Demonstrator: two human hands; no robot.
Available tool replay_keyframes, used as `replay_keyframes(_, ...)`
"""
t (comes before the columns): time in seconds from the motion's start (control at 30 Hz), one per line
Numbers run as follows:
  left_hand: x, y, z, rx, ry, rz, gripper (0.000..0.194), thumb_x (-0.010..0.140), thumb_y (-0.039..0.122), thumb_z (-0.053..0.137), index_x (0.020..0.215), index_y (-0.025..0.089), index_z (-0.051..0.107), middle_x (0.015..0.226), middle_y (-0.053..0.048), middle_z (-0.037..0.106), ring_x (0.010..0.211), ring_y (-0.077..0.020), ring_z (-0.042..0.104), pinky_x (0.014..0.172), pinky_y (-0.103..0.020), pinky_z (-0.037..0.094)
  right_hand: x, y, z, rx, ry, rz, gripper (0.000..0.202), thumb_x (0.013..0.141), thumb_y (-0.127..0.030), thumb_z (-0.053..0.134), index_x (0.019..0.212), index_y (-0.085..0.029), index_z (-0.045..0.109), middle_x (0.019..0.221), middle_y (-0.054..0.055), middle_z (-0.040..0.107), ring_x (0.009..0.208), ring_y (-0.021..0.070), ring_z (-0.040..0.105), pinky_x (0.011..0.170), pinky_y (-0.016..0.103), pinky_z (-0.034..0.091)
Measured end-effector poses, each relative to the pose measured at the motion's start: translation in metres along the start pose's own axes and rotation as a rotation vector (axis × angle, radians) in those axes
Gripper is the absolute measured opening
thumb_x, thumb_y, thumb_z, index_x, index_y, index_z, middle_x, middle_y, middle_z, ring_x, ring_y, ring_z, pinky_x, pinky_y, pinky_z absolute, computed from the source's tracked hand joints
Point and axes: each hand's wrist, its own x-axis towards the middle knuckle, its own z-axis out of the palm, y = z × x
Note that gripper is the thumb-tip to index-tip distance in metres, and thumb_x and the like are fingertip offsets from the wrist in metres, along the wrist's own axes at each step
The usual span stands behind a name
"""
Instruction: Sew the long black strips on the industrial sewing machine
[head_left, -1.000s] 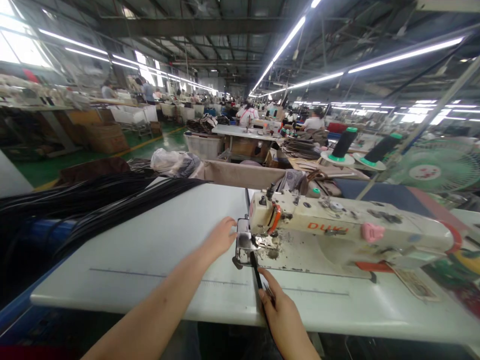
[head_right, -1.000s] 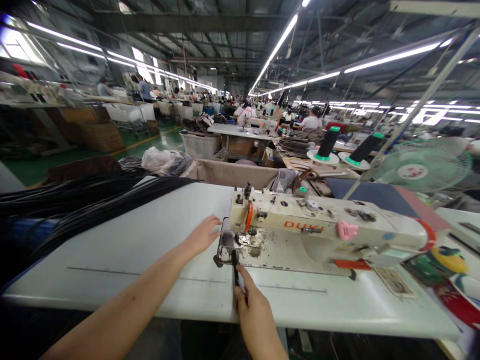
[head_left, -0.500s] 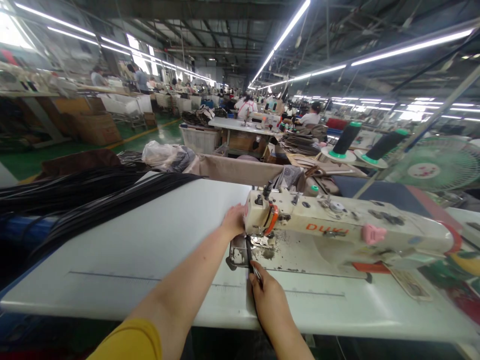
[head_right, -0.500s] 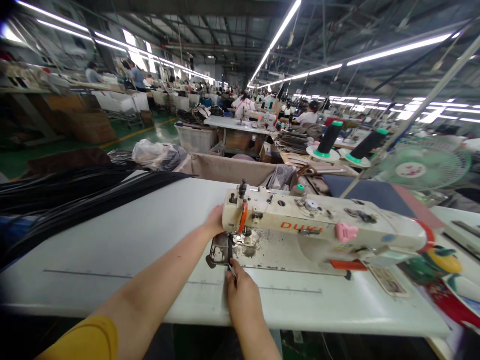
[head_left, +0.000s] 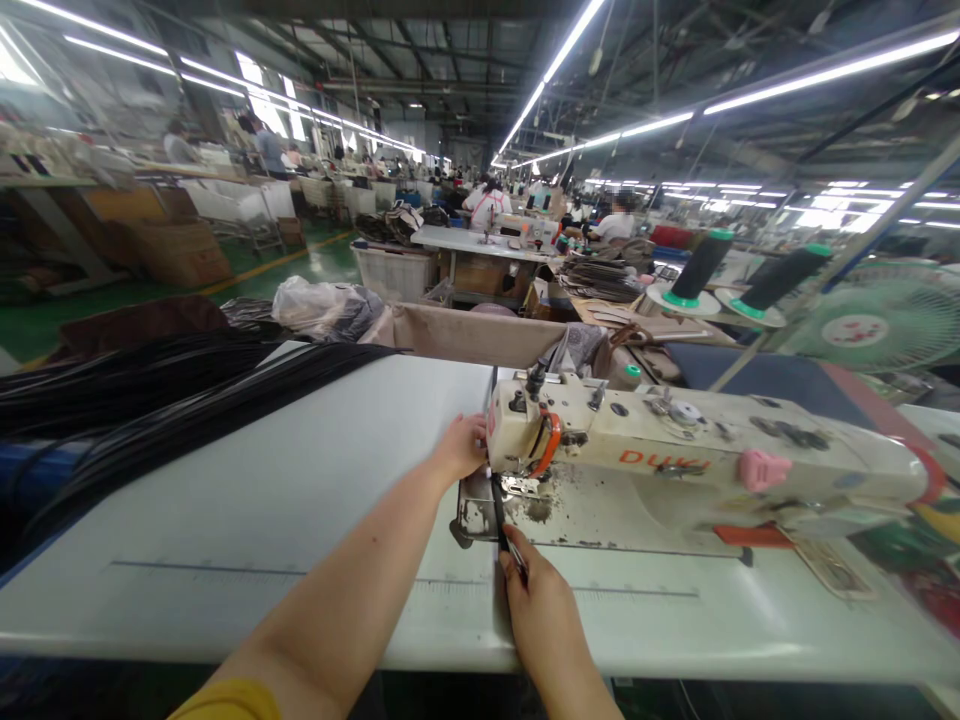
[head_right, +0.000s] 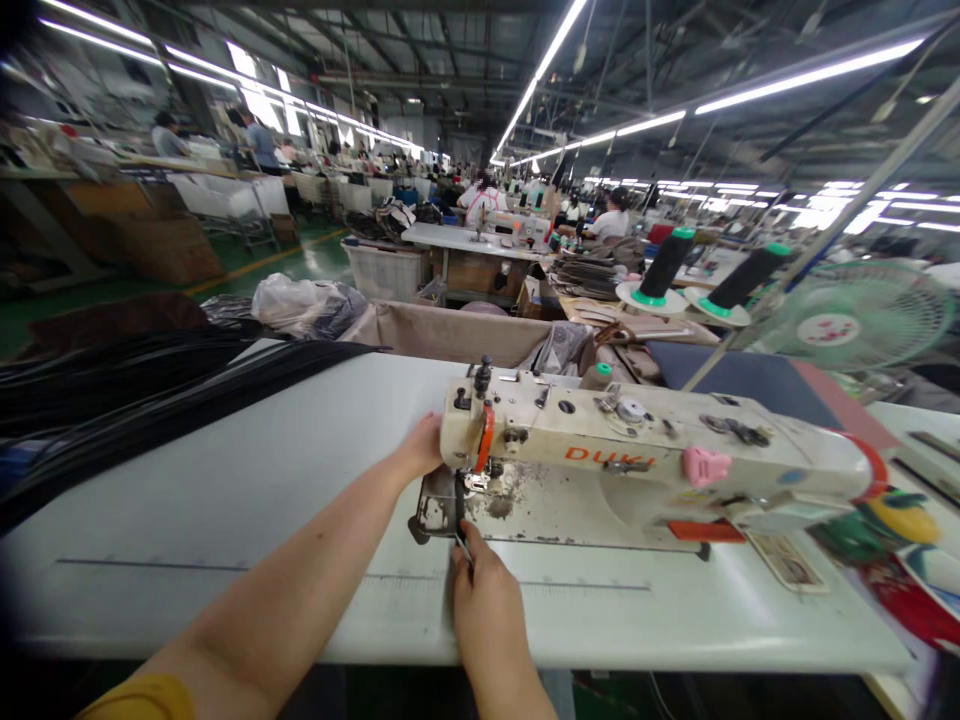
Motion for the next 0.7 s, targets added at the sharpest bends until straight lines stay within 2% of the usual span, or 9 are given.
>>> replay_keyframes(0.2, -0.0007, 0.0006, 0.0018, -0.072, 0.047, -0.026, 0.039, 0.078, 0.012, 0.068, 0.114, 0.024, 0.076, 0.127, -0.010, 0.073, 0.134, -0.0328, 0.055, 0.126, -0.058, 0.011, 0.0015, 0.0036, 0.0015, -0.026, 0.014, 0.007, 0.048, 0.100, -0.031, 0.042, 0.143, -0.022, 0.060, 0.132, 0.009, 0.071, 0.120, 0.0247, 0.068, 0.102, 0.033, 0.050)
replay_keyframes(0.43, -0.0022, 0.0066, -0.0017, -0.190, 0.105, -0.023, 0.033, 0.075, 0.013, 0.069, 0.103, 0.025, 0.080, 0.118, -0.008, 0.076, 0.127, -0.0323, 0.059, 0.125, -0.053, 0.019, 0.0042, 0.0066, 0.0050, 0.012, 0.019, -0.013, 0.048, 0.099, -0.030, 0.042, 0.143, -0.021, 0.060, 0.133, 0.010, 0.070, 0.121, 0.0257, 0.067, 0.103, 0.035, 0.049)
replay_keyframes(0.5, -0.0031, 0.0071, -0.0026, -0.245, 0.122, -0.032, 0.028, 0.073, 0.012, 0.069, 0.096, 0.024, 0.081, 0.112, -0.008, 0.077, 0.121, -0.0317, 0.062, 0.122, -0.050, 0.025, 0.0039, 0.0084, 0.0058, 0.026, 0.055, -0.057, 0.047, 0.098, -0.028, 0.043, 0.140, -0.020, 0.062, 0.130, 0.011, 0.071, 0.119, 0.0249, 0.067, 0.103, 0.034, 0.049)
replay_keyframes(0.6, -0.0031, 0.0059, -0.0035, -0.354, 0.164, -0.062, 0.019, 0.070, 0.012, 0.069, 0.083, 0.020, 0.080, 0.105, -0.009, 0.077, 0.109, -0.0291, 0.066, 0.109, -0.042, 0.042, 0.0005, 0.0104, 0.0040, 0.022, 0.163, -0.149, 0.043, 0.096, -0.028, 0.046, 0.135, -0.023, 0.065, 0.120, 0.010, 0.070, 0.107, 0.0223, 0.069, 0.094, 0.032, 0.053)
replay_keyframes(0.7, -0.0023, 0.0043, -0.0037, -0.479, 0.257, -0.129, 0.011, 0.065, 0.012, 0.071, 0.073, 0.018, 0.075, 0.106, -0.009, 0.076, 0.107, -0.0280, 0.066, 0.101, -0.037, 0.047, -0.0053, 0.0085, -0.0007, 0.034, 0.274, -0.179, 0.040, 0.094, -0.033, 0.051, 0.130, -0.024, 0.065, 0.114, 0.010, 0.066, 0.100, 0.0227, 0.068, 0.087, 0.033, 0.054)
